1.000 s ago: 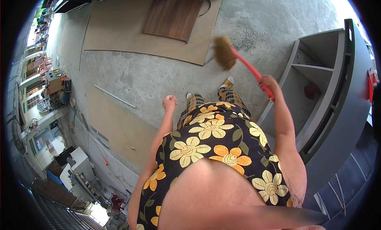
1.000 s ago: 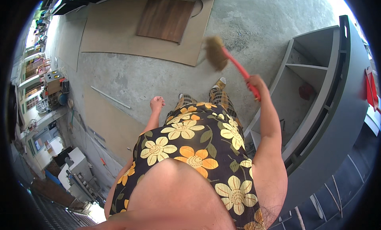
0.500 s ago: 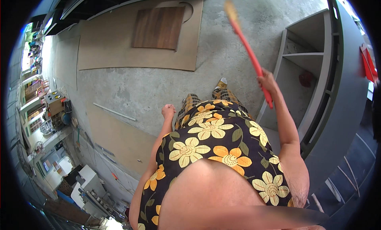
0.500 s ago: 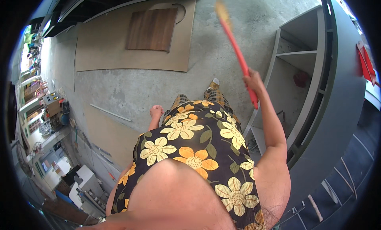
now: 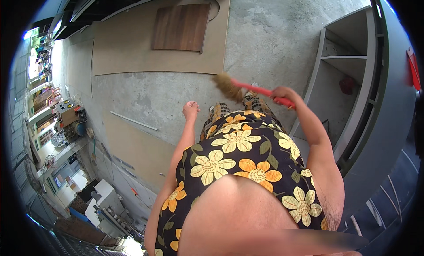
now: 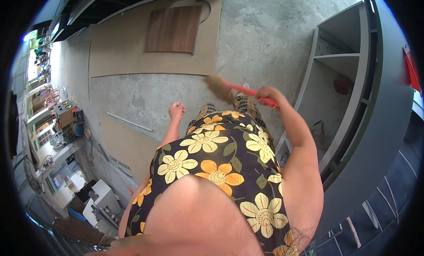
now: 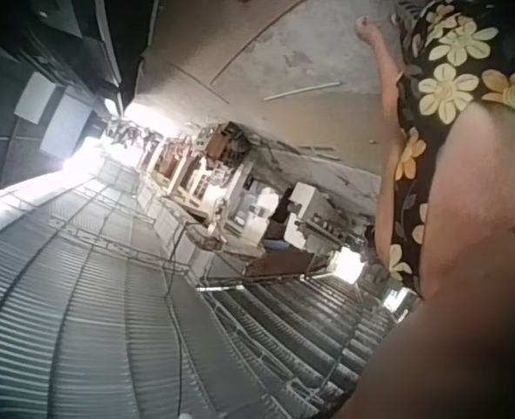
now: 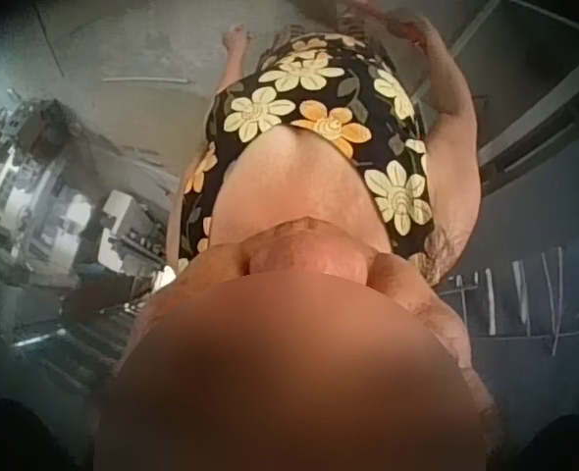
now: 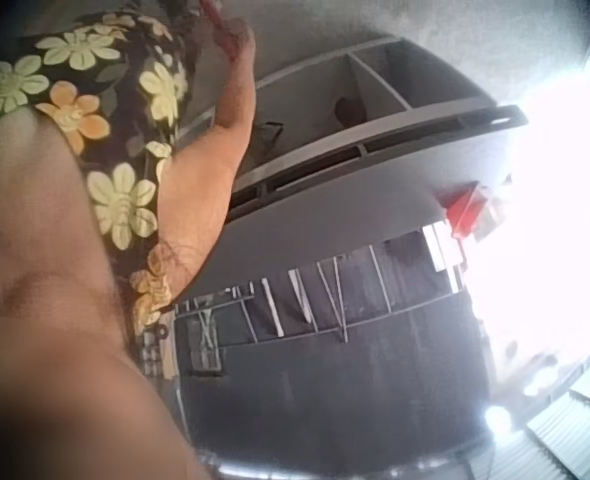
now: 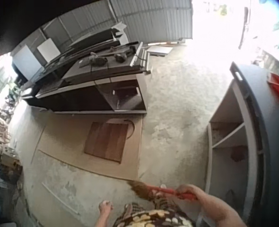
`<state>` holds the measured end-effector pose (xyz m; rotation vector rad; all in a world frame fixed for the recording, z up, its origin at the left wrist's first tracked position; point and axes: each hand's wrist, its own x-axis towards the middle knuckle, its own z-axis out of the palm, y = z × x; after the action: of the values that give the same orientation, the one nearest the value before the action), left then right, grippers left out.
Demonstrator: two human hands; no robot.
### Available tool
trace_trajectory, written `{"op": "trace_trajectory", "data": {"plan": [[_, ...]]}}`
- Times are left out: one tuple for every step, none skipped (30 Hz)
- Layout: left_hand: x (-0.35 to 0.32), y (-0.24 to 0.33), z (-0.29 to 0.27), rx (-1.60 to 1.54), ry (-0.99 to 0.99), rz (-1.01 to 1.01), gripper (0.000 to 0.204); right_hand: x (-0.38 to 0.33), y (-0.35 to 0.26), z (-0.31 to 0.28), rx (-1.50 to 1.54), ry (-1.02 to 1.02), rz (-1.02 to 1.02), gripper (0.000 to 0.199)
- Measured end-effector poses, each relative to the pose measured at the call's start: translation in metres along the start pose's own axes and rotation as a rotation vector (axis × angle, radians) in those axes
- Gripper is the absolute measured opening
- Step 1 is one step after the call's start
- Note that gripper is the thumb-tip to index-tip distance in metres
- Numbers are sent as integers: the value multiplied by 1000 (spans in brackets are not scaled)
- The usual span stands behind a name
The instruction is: The person sweeps the workshop floor with a broom.
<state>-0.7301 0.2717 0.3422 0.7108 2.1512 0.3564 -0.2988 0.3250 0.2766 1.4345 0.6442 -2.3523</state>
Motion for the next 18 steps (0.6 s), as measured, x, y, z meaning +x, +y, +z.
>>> {"op": "trace_trajectory", "data": {"plan": [[-2,-12,-3,-1,7,-11,10,-12,0,-13,64,92,-59,14],[-3,-26,-7,16,17,-38,10,-29,-4,-23,127,184,-120,16],[-3,-37,-9,36,17,-58,10,-42,-2,-31,128,184,-117,16],[-5,-50,-12,36,15,-60,10,-53,1,-36,254,238,-173,18],[-6,-62,-13,84,16,-82,10,-61,0,-39,382,293,-231,20],[-7,-73,-13,131,17,-104,11,-67,1,-35,384,297,-231,20],[-8,-79,-11,131,12,-99,11,-74,2,-26,304,375,-270,25],[-10,-84,-10,116,5,-123,11,-80,2,-15,222,450,-308,31],[-11,-88,-9,101,-3,-146,11,-89,1,-4,224,453,-309,31],[-10,-86,-7,103,-11,-140,11,-100,2,9,268,465,-360,34],[-10,-84,-4,90,-11,-166,11,-110,2,20,308,474,-412,37],[-9,-82,-3,77,-11,-192,12,-117,3,28,282,454,-378,44],[-6,-79,-2,77,-16,-186,12,-126,4,38,285,461,-380,44],[-2,-76,-2,93,-12,-152,12,-135,2,47,303,354,-324,45],[2,-74,-1,109,-5,-119,12,-139,1,54,318,245,-269,45],[5,-66,2,107,-9,-114,12,-137,3,57,320,251,-272,45],[7,-52,5,101,-6,-97,12,-130,8,60,337,98,-234,44],[10,-39,8,94,0,-83,12,-120,12,62,350,-57,-195,42]]}}
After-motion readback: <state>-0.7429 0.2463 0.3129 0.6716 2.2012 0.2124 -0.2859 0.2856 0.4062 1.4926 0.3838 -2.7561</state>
